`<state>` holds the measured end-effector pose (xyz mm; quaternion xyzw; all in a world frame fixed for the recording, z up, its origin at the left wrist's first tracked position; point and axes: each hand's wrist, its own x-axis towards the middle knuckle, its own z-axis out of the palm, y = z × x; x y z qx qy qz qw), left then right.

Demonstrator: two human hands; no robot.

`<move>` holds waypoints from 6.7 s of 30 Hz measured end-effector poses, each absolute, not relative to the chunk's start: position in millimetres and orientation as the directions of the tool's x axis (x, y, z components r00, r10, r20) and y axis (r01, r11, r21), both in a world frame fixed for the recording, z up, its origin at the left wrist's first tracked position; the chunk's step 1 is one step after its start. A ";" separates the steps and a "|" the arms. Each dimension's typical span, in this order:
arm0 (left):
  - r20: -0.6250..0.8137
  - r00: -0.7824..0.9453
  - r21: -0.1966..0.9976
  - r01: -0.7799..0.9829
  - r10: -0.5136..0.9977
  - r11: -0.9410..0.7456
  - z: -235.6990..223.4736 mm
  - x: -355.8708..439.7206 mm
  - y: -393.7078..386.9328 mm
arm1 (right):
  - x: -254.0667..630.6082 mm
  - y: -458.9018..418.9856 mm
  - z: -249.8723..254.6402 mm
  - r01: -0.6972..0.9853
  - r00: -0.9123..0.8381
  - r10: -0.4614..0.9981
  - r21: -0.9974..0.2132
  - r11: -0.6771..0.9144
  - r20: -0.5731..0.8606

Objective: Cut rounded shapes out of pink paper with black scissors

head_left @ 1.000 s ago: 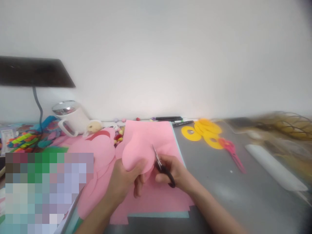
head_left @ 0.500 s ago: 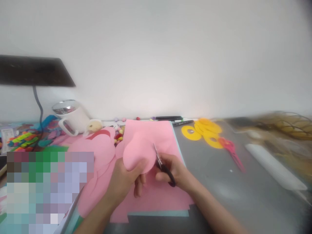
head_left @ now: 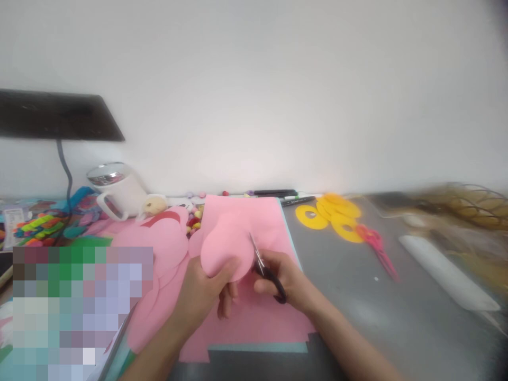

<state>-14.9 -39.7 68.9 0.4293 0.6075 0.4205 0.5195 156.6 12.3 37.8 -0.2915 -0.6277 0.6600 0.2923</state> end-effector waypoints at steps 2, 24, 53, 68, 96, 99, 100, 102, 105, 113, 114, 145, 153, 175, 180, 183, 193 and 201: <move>-0.268 -0.098 0.956 0.098 0.958 0.277 70.3 -14.1 -40.1 | 157.0 12.2 37.6 -0.012 -0.658 0.753 -0.998 -0.054 -0.033; -0.232 -0.157 0.964 0.094 0.960 0.249 73.7 -12.2 -40.9 | 156.7 10.5 43.6 0.031 -0.655 0.752 -0.997 -0.066 -0.070; -0.222 -0.119 0.964 0.121 0.968 0.236 75.2 -11.9 -41.9 | 157.8 12.9 43.0 0.026 -0.657 0.752 -0.999 -0.034 -0.042; -0.208 -0.160 0.961 0.151 0.965 0.232 73.9 -11.2 -42.9 | 157.9 13.0 41.6 0.019 -0.649 0.760 -1.000 -0.025 -0.031; -0.242 -0.145 0.949 0.172 0.959 0.266 77.8 -11.4 -41.4 | 156.7 12.0 42.8 -0.006 -0.637 0.769 -0.997 -0.073 -0.053; -0.249 -0.130 0.943 0.195 0.960 0.271 78.6 -11.4 -41.7 | 157.0 13.0 41.4 -0.038 -0.648 0.761 -0.996 -0.079 -0.036; -0.250 -0.131 0.942 0.196 0.959 0.272 78.5 -11.6 -41.5 | 157.2 13.2 41.0 -0.040 -0.648 0.761 -0.996 -0.076 -0.032; -0.249 -0.133 0.944 0.189 0.959 0.271 78.3 -12.1 -41.4 | 157.7 13.4 40.6 -0.036 -0.647 0.762 -0.997 -0.068 -0.029; -0.259 -0.130 0.943 0.182 0.957 0.280 78.1 -12.5 -41.4 | 158.4 13.5 40.8 -0.024 -0.647 0.762 -0.998 -0.062 -0.032; -0.266 -0.078 0.950 0.147 0.961 0.275 68.4 -19.3 -38.1 | 158.5 14.0 41.7 0.003 -0.641 0.767 -1.000 -0.026 -0.022; -0.267 -0.080 0.949 0.150 0.960 0.276 67.6 -19.9 -37.8 | 158.5 14.0 42.0 0.007 -0.640 0.768 -1.000 -0.023 -0.022; -0.232 -0.113 0.965 0.099 0.966 0.244 70.2 -17.0 -37.2 | 157.9 11.7 46.7 0.045 -0.633 0.769 -0.996 -0.077 -0.088; -0.203 -0.197 0.963 0.135 0.959 0.231 74.0 -12.8 -40.3 | 158.6 12.4 44.7 0.031 -0.630 0.771 -0.995 -0.091 -0.091; -0.235 -0.120 0.958 0.137 0.965 0.251 69.0 -18.4 -38.3 | 158.9 13.6 49.4 0.045 -0.619 0.782 -0.997 -0.063 -0.077; -0.209 -0.165 0.964 0.131 0.964 0.232 70.9 -15.1 -39.1 | 160.0 13.8 48.2 0.045 -0.619 0.782 -0.997 -0.059 -0.074; -0.215 -0.146 0.963 0.132 0.966 0.234 70.4 -16.2 -38.7 | 160.1 13.7 47.8 0.049 -0.615 0.785 -0.997 -0.058 -0.076; -0.229 -0.147 0.967 0.082 0.962 0.243 67.0 -19.2 -36.8 | 159.7 12.8 50.0 0.070 -0.602 0.787 -0.991 -0.116 -0.135; -0.206 -0.182 0.973 0.062 0.961 0.221 66.3 -15.4 -39.3 | 158.9 13.0 47.8 0.060 -0.601 0.788 -0.990 -0.127 -0.137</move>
